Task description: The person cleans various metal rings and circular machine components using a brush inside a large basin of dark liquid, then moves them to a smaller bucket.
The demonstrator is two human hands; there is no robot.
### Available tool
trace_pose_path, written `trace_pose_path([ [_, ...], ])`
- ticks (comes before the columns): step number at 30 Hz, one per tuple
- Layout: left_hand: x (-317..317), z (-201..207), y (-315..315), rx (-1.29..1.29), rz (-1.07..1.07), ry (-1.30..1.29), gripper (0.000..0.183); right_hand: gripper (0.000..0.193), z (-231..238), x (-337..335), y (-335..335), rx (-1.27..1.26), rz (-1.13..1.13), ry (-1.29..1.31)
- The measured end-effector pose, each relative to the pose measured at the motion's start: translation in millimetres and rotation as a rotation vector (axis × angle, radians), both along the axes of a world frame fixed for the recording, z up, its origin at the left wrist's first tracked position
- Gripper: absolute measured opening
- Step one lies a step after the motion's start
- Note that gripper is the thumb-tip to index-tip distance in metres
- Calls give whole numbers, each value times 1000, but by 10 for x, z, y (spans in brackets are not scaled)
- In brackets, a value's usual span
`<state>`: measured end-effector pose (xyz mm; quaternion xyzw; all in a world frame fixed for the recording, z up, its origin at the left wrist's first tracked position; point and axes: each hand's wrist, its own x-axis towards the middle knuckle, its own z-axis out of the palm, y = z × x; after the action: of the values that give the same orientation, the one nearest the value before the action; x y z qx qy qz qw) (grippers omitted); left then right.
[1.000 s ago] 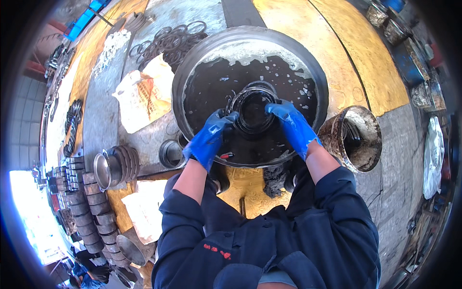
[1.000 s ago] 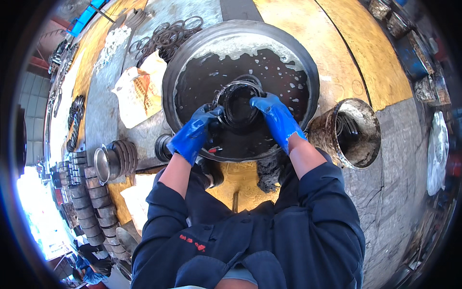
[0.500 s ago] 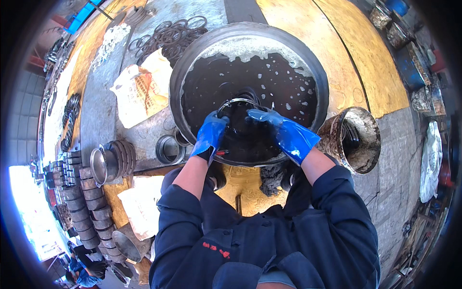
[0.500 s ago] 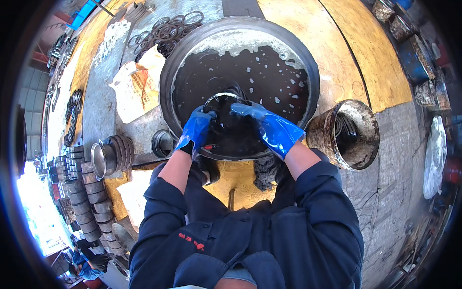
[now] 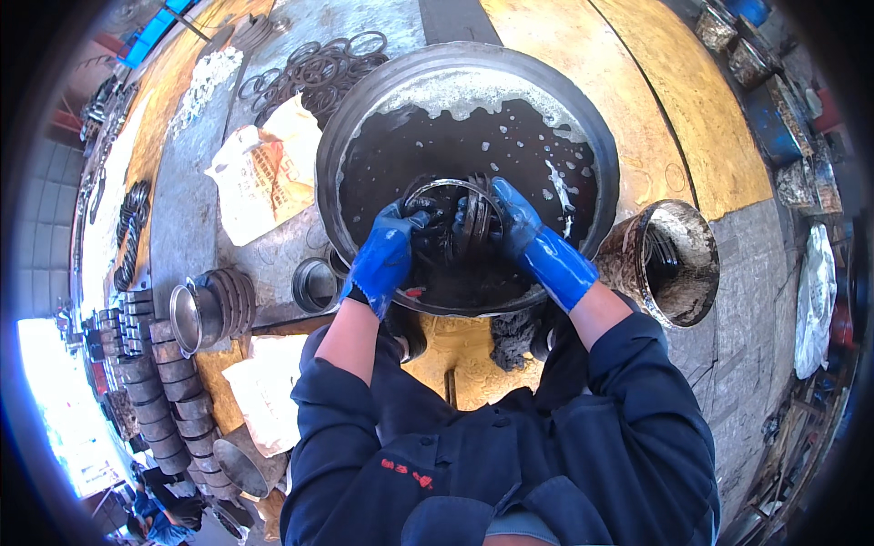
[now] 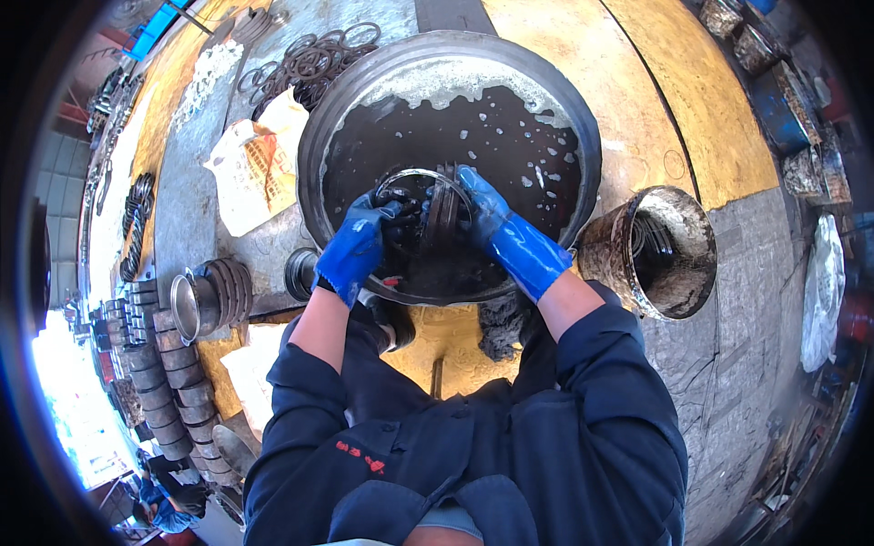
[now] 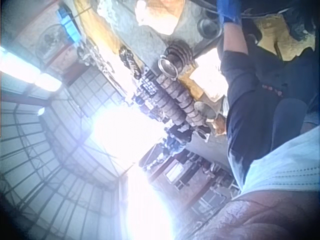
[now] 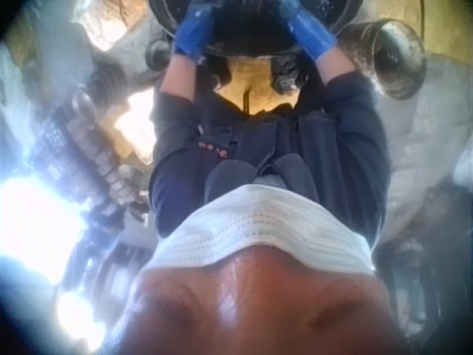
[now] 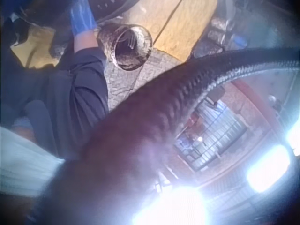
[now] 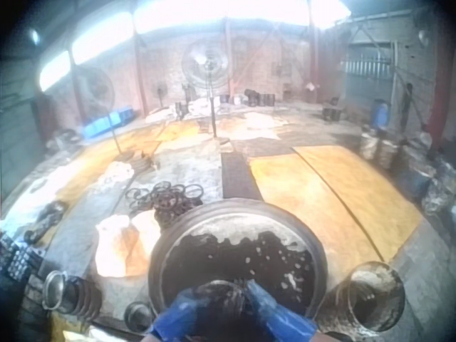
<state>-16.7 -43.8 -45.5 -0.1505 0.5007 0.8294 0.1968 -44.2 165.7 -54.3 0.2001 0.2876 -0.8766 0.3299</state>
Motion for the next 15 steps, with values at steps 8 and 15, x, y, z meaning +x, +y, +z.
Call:
trace_pose_path([
  [8, -48, 375, -203, -32, -139, 111, 28, 28, -295, -164, 87, -10, -92, -27],
  [15, 38, 680, -242, -133, -176, 60, 27, 21, -115, -216, 245, 191, -165, 124],
])
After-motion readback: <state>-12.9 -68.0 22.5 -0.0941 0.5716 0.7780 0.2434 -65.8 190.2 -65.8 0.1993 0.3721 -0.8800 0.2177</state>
